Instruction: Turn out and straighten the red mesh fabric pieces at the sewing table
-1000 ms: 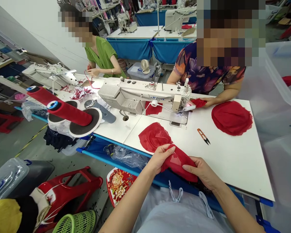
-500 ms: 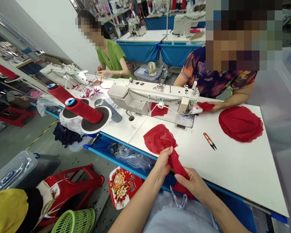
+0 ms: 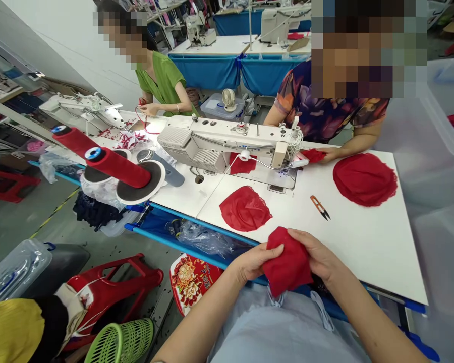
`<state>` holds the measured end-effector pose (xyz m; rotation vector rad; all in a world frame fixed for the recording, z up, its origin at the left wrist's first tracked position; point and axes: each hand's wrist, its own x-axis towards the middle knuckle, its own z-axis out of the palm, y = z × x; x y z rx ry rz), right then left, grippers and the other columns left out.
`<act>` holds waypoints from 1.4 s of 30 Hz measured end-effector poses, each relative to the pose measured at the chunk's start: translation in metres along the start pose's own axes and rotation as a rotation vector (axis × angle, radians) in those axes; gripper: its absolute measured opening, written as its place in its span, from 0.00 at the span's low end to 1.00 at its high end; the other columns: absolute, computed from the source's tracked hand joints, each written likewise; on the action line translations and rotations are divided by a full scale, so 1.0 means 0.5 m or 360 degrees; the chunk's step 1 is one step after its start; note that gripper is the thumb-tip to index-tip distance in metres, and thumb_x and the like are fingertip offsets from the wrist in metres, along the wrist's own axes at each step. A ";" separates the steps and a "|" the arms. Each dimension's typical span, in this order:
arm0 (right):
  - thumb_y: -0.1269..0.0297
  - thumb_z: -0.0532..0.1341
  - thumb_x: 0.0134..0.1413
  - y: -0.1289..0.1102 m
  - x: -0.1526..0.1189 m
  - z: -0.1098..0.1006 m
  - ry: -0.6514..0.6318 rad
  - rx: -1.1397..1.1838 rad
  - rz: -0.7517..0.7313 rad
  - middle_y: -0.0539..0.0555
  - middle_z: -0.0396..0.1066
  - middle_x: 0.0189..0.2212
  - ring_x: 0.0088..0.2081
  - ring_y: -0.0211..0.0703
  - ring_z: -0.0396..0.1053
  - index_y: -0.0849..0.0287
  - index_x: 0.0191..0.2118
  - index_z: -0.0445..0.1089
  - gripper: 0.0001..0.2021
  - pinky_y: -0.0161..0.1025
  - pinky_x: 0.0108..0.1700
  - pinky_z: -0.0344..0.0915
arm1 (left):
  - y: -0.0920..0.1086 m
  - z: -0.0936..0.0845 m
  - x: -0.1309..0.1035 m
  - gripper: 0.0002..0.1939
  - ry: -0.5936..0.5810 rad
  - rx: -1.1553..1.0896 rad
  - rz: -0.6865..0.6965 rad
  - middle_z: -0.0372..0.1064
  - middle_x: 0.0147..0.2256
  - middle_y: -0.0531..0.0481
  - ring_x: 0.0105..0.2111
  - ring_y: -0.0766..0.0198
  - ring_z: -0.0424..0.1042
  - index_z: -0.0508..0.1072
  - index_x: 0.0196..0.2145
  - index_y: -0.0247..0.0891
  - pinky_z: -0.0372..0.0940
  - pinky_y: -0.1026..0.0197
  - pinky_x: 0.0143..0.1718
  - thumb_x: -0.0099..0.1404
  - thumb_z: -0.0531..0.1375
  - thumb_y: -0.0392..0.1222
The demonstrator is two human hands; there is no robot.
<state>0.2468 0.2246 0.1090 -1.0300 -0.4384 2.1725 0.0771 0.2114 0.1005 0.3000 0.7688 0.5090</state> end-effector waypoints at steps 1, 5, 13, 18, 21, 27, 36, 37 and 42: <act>0.49 0.65 0.47 0.003 0.004 -0.011 -0.0015 0.0069 -0.0037 0.56 0.77 0.33 0.38 0.47 0.73 0.59 0.35 0.74 0.17 0.42 0.44 0.66 | 0.005 0.009 0.000 0.17 0.0043 -0.0084 0.0054 0.75 0.32 0.45 0.30 0.65 0.73 0.76 0.35 0.32 0.64 0.65 0.37 0.49 0.70 0.45; 0.36 0.56 0.47 0.034 0.010 -0.049 -0.0067 0.0224 -0.0045 0.59 0.77 0.38 0.45 0.54 0.72 0.57 0.38 0.73 0.28 0.51 0.47 0.66 | 0.037 0.017 0.006 0.14 0.0133 -0.0467 0.0355 0.75 0.35 0.44 0.34 0.62 0.74 0.75 0.38 0.31 0.66 0.62 0.42 0.55 0.66 0.42; 0.61 0.72 0.39 0.076 -0.005 -0.020 0.0287 0.0458 -0.0305 0.51 0.76 0.43 0.47 0.48 0.71 0.52 0.41 0.74 0.18 0.46 0.50 0.67 | 0.058 -0.018 0.014 0.18 0.0247 -0.0840 0.0344 0.75 0.40 0.40 0.41 0.59 0.74 0.72 0.43 0.27 0.64 0.58 0.52 0.64 0.57 0.47; 0.57 0.71 0.41 0.065 -0.006 0.007 0.0359 0.0402 -0.0399 0.54 0.77 0.41 0.49 0.52 0.70 0.55 0.39 0.75 0.16 0.49 0.51 0.67 | 0.055 0.003 0.031 0.18 0.0395 -0.0788 0.0427 0.75 0.40 0.42 0.42 0.57 0.74 0.71 0.43 0.31 0.64 0.55 0.52 0.56 0.65 0.42; 0.50 0.69 0.42 0.071 -0.003 0.007 0.0301 0.0455 -0.0448 0.54 0.75 0.44 0.52 0.50 0.67 0.53 0.40 0.74 0.19 0.47 0.51 0.66 | 0.064 0.011 0.040 0.15 0.0497 -0.0839 0.0390 0.75 0.38 0.41 0.39 0.57 0.75 0.71 0.41 0.29 0.65 0.54 0.51 0.57 0.65 0.39; 0.59 0.72 0.39 0.087 -0.001 0.010 0.0188 0.0134 -0.0301 0.54 0.75 0.43 0.43 0.47 0.71 0.54 0.43 0.74 0.21 0.41 0.43 0.66 | 0.077 0.006 0.041 0.11 0.0470 -0.0933 0.0389 0.75 0.35 0.40 0.38 0.58 0.75 0.72 0.39 0.27 0.66 0.56 0.50 0.64 0.57 0.40; 0.54 0.70 0.40 0.094 0.004 0.015 0.0447 -0.0013 -0.0493 0.48 0.67 0.24 0.24 0.35 0.53 0.56 0.30 0.75 0.13 0.35 0.26 0.56 | 0.083 0.003 0.039 0.13 0.0572 -0.0846 0.0409 0.75 0.38 0.40 0.39 0.56 0.74 0.71 0.42 0.28 0.65 0.52 0.51 0.60 0.61 0.37; 0.52 0.69 0.42 0.094 0.003 0.015 0.0447 -0.0009 -0.0519 0.47 0.63 0.22 0.23 0.35 0.51 0.56 0.27 0.73 0.13 0.35 0.25 0.55 | 0.084 0.003 0.039 0.13 0.0579 -0.0854 0.0416 0.75 0.38 0.40 0.39 0.57 0.74 0.71 0.42 0.29 0.65 0.53 0.51 0.59 0.61 0.36; 0.48 0.65 0.46 0.091 -0.001 0.023 0.0379 -0.0195 -0.0587 0.47 0.61 0.21 0.22 0.36 0.49 0.55 0.27 0.72 0.14 0.36 0.24 0.51 | 0.088 0.007 0.039 0.10 0.0584 -0.0884 0.0418 0.75 0.35 0.42 0.36 0.60 0.74 0.72 0.38 0.29 0.67 0.57 0.47 0.58 0.62 0.36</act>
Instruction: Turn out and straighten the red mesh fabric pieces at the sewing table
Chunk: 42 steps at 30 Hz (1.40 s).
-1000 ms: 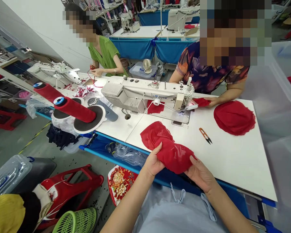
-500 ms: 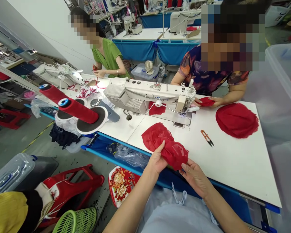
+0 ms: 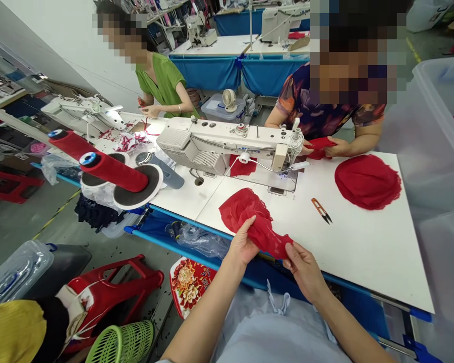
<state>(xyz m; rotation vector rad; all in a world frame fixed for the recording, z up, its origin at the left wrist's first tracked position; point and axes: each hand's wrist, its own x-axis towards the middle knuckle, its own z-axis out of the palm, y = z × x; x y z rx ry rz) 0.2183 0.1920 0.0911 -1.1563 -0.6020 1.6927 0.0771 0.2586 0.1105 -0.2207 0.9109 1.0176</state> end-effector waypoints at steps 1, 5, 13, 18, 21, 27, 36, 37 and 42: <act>0.49 0.66 0.45 -0.002 -0.001 0.002 -0.0011 -0.0078 -0.0023 0.47 0.64 0.23 0.23 0.36 0.51 0.55 0.30 0.73 0.14 0.36 0.25 0.53 | 0.000 0.001 0.001 0.10 0.0002 0.0011 -0.0015 0.75 0.35 0.42 0.35 0.60 0.74 0.73 0.37 0.29 0.67 0.57 0.46 0.57 0.62 0.37; 0.49 0.65 0.46 -0.010 -0.004 0.009 -0.0090 -0.0324 -0.0151 0.50 0.69 0.29 0.30 0.44 0.60 0.55 0.35 0.74 0.15 0.40 0.34 0.59 | -0.002 0.004 0.004 0.13 0.0026 0.0050 0.0023 0.75 0.34 0.43 0.35 0.59 0.74 0.73 0.37 0.30 0.68 0.55 0.46 0.56 0.65 0.40; 0.52 0.53 0.58 -0.015 -0.023 0.014 -0.0548 -0.0910 -0.0431 0.46 0.49 0.19 0.23 0.36 0.47 0.56 0.20 0.51 0.20 0.36 0.25 0.48 | -0.004 0.026 0.005 0.07 0.0308 0.0060 0.0025 0.73 0.25 0.43 0.26 0.60 0.73 0.71 0.29 0.30 0.70 0.55 0.38 0.62 0.59 0.37; 0.55 0.52 0.59 -0.018 -0.037 0.025 -0.0588 -0.1118 -0.0599 0.45 0.46 0.18 0.22 0.36 0.46 0.56 0.20 0.42 0.22 0.37 0.25 0.46 | -0.003 0.025 0.031 0.10 0.0490 0.0113 0.0041 0.70 0.19 0.47 0.20 0.63 0.70 0.69 0.24 0.32 0.70 0.57 0.34 0.63 0.57 0.35; 0.52 0.53 0.57 -0.014 -0.035 0.018 -0.0540 -0.1012 -0.0471 0.46 0.47 0.18 0.22 0.36 0.47 0.56 0.19 0.45 0.22 0.37 0.25 0.47 | -0.003 0.019 0.039 0.08 0.0485 0.0121 0.0037 0.70 0.20 0.46 0.20 0.63 0.70 0.69 0.24 0.32 0.70 0.57 0.35 0.62 0.58 0.34; 0.48 0.60 0.52 -0.007 -0.007 -0.024 -0.0189 -0.0447 -0.0121 0.48 0.61 0.22 0.25 0.39 0.54 0.57 0.28 0.68 0.16 0.36 0.28 0.55 | 0.007 0.014 0.018 0.07 0.0249 0.0152 0.0118 0.74 0.27 0.46 0.27 0.61 0.74 0.72 0.32 0.32 0.70 0.55 0.40 0.55 0.65 0.35; 0.48 0.63 0.50 -0.022 0.010 -0.031 0.0078 -0.0151 -0.0109 0.48 0.64 0.23 0.25 0.36 0.54 0.57 0.31 0.73 0.15 0.33 0.25 0.56 | -0.008 0.006 0.013 0.13 0.0117 0.0151 0.0297 0.75 0.32 0.44 0.33 0.58 0.76 0.72 0.37 0.33 0.70 0.54 0.44 0.54 0.66 0.37; 0.48 0.63 0.49 -0.021 0.011 -0.028 0.0081 -0.0137 -0.0096 0.48 0.65 0.23 0.24 0.36 0.54 0.57 0.32 0.73 0.15 0.33 0.24 0.55 | -0.008 0.006 0.013 0.13 0.0116 0.0145 0.0317 0.75 0.33 0.44 0.33 0.57 0.76 0.72 0.38 0.33 0.70 0.53 0.44 0.54 0.66 0.37; 0.49 0.63 0.49 -0.010 0.013 -0.030 0.0013 -0.0213 -0.0136 0.49 0.66 0.24 0.25 0.37 0.55 0.56 0.29 0.72 0.14 0.35 0.29 0.57 | 0.008 0.025 0.007 0.08 0.0299 0.0037 0.0384 0.75 0.31 0.43 0.31 0.58 0.75 0.72 0.36 0.31 0.70 0.52 0.42 0.58 0.63 0.36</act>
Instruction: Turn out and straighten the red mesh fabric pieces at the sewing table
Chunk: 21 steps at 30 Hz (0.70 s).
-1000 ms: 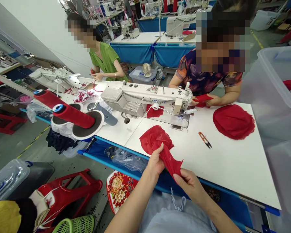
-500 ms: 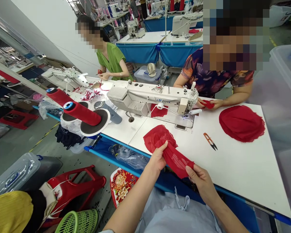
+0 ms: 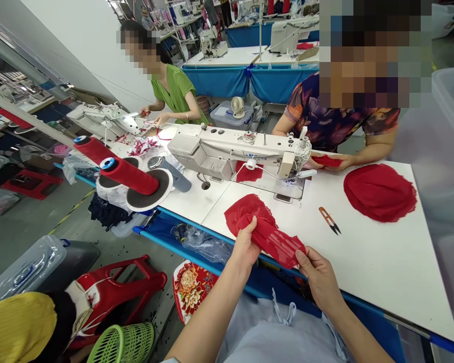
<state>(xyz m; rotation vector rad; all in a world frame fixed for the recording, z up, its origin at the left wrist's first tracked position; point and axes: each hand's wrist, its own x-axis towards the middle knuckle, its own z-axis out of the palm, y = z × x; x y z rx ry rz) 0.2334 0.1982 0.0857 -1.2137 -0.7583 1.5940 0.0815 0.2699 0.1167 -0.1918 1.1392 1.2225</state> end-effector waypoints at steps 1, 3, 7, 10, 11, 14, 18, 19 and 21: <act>0.49 0.63 0.49 0.003 -0.001 -0.002 0.0004 -0.0046 -0.0023 0.48 0.64 0.23 0.25 0.37 0.55 0.57 0.27 0.70 0.15 0.35 0.29 0.57 | 0.006 0.005 -0.001 0.05 0.0047 -0.0027 0.0014 0.74 0.30 0.43 0.30 0.59 0.75 0.72 0.34 0.31 0.71 0.52 0.41 0.59 0.62 0.35; 0.49 0.63 0.50 0.007 -0.006 -0.003 0.0019 -0.0154 -0.0076 0.47 0.58 0.20 0.24 0.36 0.51 0.57 0.24 0.67 0.17 0.34 0.27 0.53 | 0.016 0.013 0.001 0.02 0.0118 -0.0083 0.0033 0.73 0.27 0.45 0.27 0.61 0.74 0.71 0.31 0.31 0.71 0.54 0.39 0.61 0.60 0.34; 0.47 0.61 0.52 0.009 -0.020 0.002 -0.0005 -0.0231 -0.0099 0.45 0.51 0.19 0.23 0.36 0.48 0.58 0.22 0.64 0.19 0.35 0.26 0.48 | 0.029 0.017 0.021 0.05 0.0232 -0.0126 -0.0034 0.70 0.22 0.49 0.23 0.65 0.72 0.69 0.27 0.32 0.71 0.57 0.39 0.62 0.58 0.32; 0.47 0.61 0.51 0.008 -0.024 -0.001 -0.0017 -0.0210 -0.0088 0.45 0.51 0.19 0.23 0.36 0.48 0.57 0.20 0.60 0.20 0.35 0.26 0.48 | 0.032 0.007 0.029 0.06 0.0255 -0.0112 -0.0079 0.70 0.21 0.49 0.22 0.65 0.72 0.69 0.27 0.32 0.70 0.56 0.41 0.62 0.58 0.31; 0.48 0.61 0.51 0.007 -0.023 -0.005 -0.0007 -0.0194 -0.0083 0.45 0.51 0.19 0.23 0.35 0.47 0.57 0.20 0.60 0.20 0.35 0.26 0.48 | 0.032 0.002 0.027 0.05 0.0200 -0.0088 -0.0105 0.71 0.22 0.48 0.23 0.65 0.72 0.69 0.27 0.31 0.70 0.56 0.42 0.62 0.58 0.31; 0.49 0.63 0.50 0.005 -0.012 -0.026 0.0016 -0.0168 -0.0021 0.44 0.51 0.18 0.23 0.35 0.47 0.58 0.21 0.63 0.19 0.34 0.25 0.48 | 0.036 -0.016 0.006 0.05 -0.0144 0.0052 -0.0204 0.74 0.28 0.43 0.29 0.61 0.75 0.72 0.32 0.29 0.70 0.56 0.44 0.62 0.59 0.34; 0.50 0.67 0.44 0.002 0.005 -0.034 0.0098 -0.0038 0.0081 0.47 0.63 0.21 0.26 0.37 0.57 0.57 0.27 0.71 0.14 0.33 0.28 0.58 | 0.036 -0.032 -0.024 0.11 -0.0360 0.0133 -0.0206 0.76 0.32 0.43 0.33 0.60 0.76 0.73 0.38 0.30 0.68 0.56 0.48 0.62 0.60 0.42; 0.51 0.69 0.42 0.002 0.008 -0.030 0.0150 0.0064 0.0109 0.48 0.68 0.25 0.29 0.39 0.61 0.56 0.28 0.73 0.14 0.34 0.32 0.62 | 0.033 -0.034 -0.028 0.11 -0.0358 0.0119 -0.0175 0.76 0.33 0.43 0.34 0.60 0.76 0.73 0.39 0.30 0.67 0.56 0.49 0.62 0.60 0.41; 0.54 0.72 0.37 0.004 0.012 -0.020 0.0253 0.0311 0.0184 0.48 0.73 0.32 0.35 0.40 0.66 0.54 0.29 0.74 0.13 0.34 0.38 0.66 | 0.025 -0.037 -0.032 0.12 -0.0357 0.0072 -0.0112 0.76 0.36 0.43 0.37 0.58 0.76 0.73 0.42 0.32 0.66 0.54 0.51 0.60 0.61 0.39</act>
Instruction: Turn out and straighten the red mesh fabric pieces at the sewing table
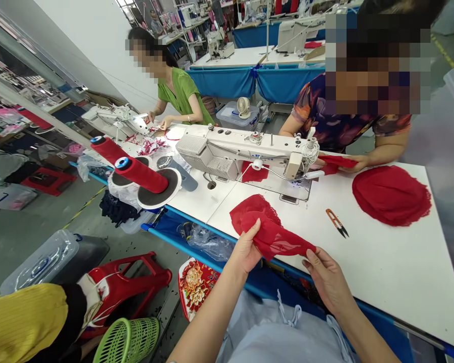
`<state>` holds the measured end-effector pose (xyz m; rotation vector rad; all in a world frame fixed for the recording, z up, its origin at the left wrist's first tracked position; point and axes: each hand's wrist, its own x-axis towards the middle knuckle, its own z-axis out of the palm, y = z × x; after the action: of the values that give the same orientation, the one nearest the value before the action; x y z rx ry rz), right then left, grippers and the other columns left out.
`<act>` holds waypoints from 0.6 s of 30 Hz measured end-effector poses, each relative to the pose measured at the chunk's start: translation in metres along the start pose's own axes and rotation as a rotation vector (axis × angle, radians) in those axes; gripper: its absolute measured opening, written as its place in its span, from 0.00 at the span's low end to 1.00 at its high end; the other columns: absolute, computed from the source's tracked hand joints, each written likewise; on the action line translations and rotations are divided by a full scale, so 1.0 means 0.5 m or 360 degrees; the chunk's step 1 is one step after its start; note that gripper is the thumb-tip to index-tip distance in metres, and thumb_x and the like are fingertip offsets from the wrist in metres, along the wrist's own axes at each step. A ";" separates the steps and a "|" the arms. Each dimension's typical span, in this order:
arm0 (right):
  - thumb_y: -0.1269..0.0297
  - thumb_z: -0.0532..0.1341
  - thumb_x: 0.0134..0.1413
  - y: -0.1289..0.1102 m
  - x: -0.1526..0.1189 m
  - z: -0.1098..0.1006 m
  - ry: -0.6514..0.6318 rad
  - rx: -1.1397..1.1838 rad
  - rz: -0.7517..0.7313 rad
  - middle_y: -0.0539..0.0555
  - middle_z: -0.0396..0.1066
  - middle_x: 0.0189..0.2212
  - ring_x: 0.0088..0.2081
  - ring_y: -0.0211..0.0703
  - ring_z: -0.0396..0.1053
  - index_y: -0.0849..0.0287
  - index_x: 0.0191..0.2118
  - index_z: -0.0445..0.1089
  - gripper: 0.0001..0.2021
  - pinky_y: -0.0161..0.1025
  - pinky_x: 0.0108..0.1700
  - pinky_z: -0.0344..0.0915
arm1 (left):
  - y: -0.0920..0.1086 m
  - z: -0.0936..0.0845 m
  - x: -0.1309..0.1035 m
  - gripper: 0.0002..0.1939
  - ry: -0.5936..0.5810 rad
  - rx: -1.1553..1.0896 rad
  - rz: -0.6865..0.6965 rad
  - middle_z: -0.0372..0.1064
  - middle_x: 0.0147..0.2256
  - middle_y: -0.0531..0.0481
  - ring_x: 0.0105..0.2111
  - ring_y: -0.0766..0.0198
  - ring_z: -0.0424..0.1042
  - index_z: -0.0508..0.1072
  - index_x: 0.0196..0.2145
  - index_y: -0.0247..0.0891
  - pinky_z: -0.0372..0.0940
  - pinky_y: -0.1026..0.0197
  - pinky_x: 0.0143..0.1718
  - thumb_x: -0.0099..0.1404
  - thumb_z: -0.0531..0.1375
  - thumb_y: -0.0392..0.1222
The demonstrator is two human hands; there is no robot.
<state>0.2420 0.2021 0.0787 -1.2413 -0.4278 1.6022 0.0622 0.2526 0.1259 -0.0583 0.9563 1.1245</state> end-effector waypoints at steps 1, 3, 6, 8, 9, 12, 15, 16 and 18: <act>0.55 0.73 0.35 0.002 0.001 0.005 0.0038 0.0115 0.0049 0.48 0.74 0.33 0.37 0.40 0.67 0.53 0.29 0.75 0.13 0.34 0.40 0.67 | -0.005 0.000 -0.001 0.14 -0.0008 -0.0021 0.0015 0.76 0.37 0.42 0.39 0.57 0.75 0.72 0.44 0.32 0.65 0.53 0.52 0.60 0.62 0.39; 0.58 0.75 0.31 0.006 0.002 0.013 0.0108 0.0308 0.0136 0.47 0.75 0.33 0.36 0.39 0.68 0.52 0.27 0.74 0.13 0.34 0.40 0.69 | -0.014 0.000 -0.003 0.18 -0.0037 -0.0042 0.0015 0.75 0.40 0.40 0.43 0.54 0.74 0.70 0.46 0.32 0.64 0.49 0.53 0.59 0.63 0.39; 0.60 0.75 0.29 0.005 0.006 0.020 0.0158 0.0511 0.0251 0.46 0.76 0.33 0.35 0.38 0.71 0.52 0.26 0.74 0.14 0.34 0.39 0.71 | -0.024 0.002 -0.012 0.20 -0.0076 -0.0024 0.0041 0.75 0.41 0.40 0.44 0.52 0.73 0.70 0.46 0.31 0.64 0.48 0.53 0.56 0.65 0.40; 0.61 0.75 0.29 0.003 0.008 0.021 0.0157 0.0585 0.0292 0.46 0.77 0.33 0.35 0.39 0.72 0.53 0.27 0.74 0.14 0.34 0.40 0.72 | -0.027 0.006 -0.019 0.20 -0.0085 -0.0002 0.0092 0.75 0.40 0.41 0.42 0.53 0.74 0.71 0.44 0.32 0.65 0.49 0.52 0.55 0.66 0.40; 0.61 0.75 0.30 0.002 0.009 0.020 0.0156 0.0604 0.0302 0.46 0.77 0.33 0.35 0.38 0.72 0.53 0.28 0.74 0.15 0.34 0.40 0.72 | -0.027 0.007 -0.023 0.19 -0.0081 0.0004 0.0119 0.76 0.39 0.41 0.41 0.53 0.74 0.72 0.43 0.32 0.66 0.50 0.52 0.54 0.67 0.41; 0.62 0.75 0.30 0.003 0.012 0.011 0.0174 0.0651 0.0303 0.46 0.76 0.32 0.35 0.37 0.72 0.53 0.28 0.73 0.14 0.32 0.40 0.71 | -0.026 0.011 -0.030 0.18 -0.0014 -0.0002 0.0185 0.76 0.38 0.43 0.41 0.54 0.75 0.73 0.41 0.33 0.67 0.51 0.50 0.53 0.68 0.42; 0.62 0.74 0.35 0.009 0.013 -0.001 0.0127 0.0614 0.0234 0.46 0.76 0.32 0.35 0.38 0.71 0.53 0.27 0.72 0.12 0.36 0.40 0.72 | -0.026 0.009 -0.030 0.18 0.0050 -0.0004 0.0215 0.76 0.38 0.45 0.41 0.54 0.75 0.73 0.41 0.35 0.68 0.53 0.48 0.53 0.68 0.42; 0.61 0.73 0.37 0.010 0.013 -0.005 0.0105 0.0577 0.0196 0.47 0.76 0.31 0.34 0.40 0.71 0.53 0.27 0.72 0.11 0.38 0.40 0.72 | -0.026 0.008 -0.029 0.19 0.0050 -0.0001 0.0220 0.76 0.39 0.45 0.41 0.55 0.75 0.73 0.42 0.35 0.68 0.54 0.48 0.53 0.68 0.43; 0.59 0.72 0.38 0.011 0.012 -0.011 0.0090 0.0531 0.0134 0.48 0.75 0.30 0.32 0.41 0.71 0.53 0.27 0.72 0.10 0.41 0.39 0.72 | -0.025 0.006 -0.025 0.19 0.0036 -0.0012 0.0240 0.76 0.39 0.44 0.41 0.55 0.75 0.73 0.42 0.35 0.68 0.54 0.48 0.53 0.68 0.43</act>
<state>0.2443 0.2036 0.0694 -1.0564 -0.0672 1.6272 0.0728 0.2387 0.1310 -0.0053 0.9889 1.2684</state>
